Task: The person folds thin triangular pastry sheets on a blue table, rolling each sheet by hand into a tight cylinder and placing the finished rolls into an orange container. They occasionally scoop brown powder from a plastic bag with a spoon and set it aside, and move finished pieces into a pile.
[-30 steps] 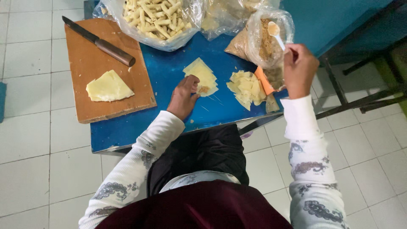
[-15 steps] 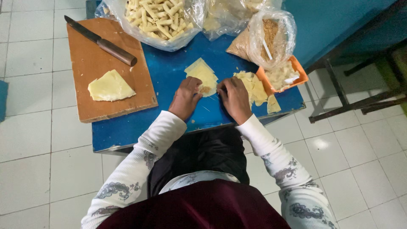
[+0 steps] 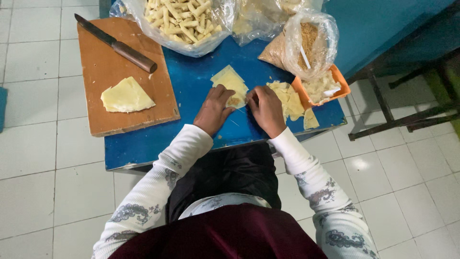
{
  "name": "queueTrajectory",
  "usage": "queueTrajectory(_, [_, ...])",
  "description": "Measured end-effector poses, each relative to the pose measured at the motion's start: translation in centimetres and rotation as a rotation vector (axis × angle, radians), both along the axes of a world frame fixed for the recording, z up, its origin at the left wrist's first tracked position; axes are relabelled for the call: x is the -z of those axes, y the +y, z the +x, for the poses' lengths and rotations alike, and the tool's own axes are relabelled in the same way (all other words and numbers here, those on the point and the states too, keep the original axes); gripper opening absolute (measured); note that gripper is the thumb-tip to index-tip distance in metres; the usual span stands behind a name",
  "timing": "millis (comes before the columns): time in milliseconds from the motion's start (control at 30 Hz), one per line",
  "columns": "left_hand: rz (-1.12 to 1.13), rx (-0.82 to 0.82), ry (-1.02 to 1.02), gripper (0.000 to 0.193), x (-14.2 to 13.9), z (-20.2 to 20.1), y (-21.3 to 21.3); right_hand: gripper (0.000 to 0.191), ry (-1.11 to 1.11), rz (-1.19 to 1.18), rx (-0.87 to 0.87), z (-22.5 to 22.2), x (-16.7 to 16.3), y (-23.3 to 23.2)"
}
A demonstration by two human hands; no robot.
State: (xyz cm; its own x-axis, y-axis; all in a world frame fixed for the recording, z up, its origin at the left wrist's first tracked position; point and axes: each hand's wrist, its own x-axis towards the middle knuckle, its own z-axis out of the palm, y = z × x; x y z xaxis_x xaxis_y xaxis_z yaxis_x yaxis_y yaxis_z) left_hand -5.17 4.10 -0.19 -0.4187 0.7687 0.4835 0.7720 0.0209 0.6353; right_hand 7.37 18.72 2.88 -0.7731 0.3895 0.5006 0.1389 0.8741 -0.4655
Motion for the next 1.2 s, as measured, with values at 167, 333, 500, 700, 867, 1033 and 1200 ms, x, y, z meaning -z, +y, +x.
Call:
queueTrajectory(167, [-0.043,0.008,0.023,0.047,-0.2,0.2,0.3,0.009,0.034,-0.248,-0.094,0.1,0.1,0.0])
queueTrajectory(333, [-0.022,0.006,0.002,0.048,0.1,0.0,0.5,0.015,0.042,-0.330,-0.185,0.5,0.1,-0.3])
queueTrajectory(500, [0.048,0.015,-0.022,0.046,0.6,-0.4,0.5,0.016,0.030,-0.054,-0.254,0.8,0.1,-0.1])
queueTrajectory(700, [0.026,0.018,-0.017,0.038,0.2,-0.3,0.3,0.011,-0.020,-0.026,-0.250,0.1,0.0,0.6])
queueTrajectory(867, [0.037,0.010,0.029,0.027,-0.4,-0.3,0.4,0.011,-0.003,-0.248,-0.233,-0.9,-0.7,0.6])
queueTrajectory(1033, [0.069,-0.104,0.109,0.007,-0.9,-0.9,1.4,0.010,0.013,-0.093,-0.108,-1.9,-0.8,-0.6])
queueTrajectory(1200, [0.043,-0.083,-0.024,0.006,-1.7,-1.6,2.2,0.010,0.052,0.113,-0.166,-2.1,-0.6,-0.7])
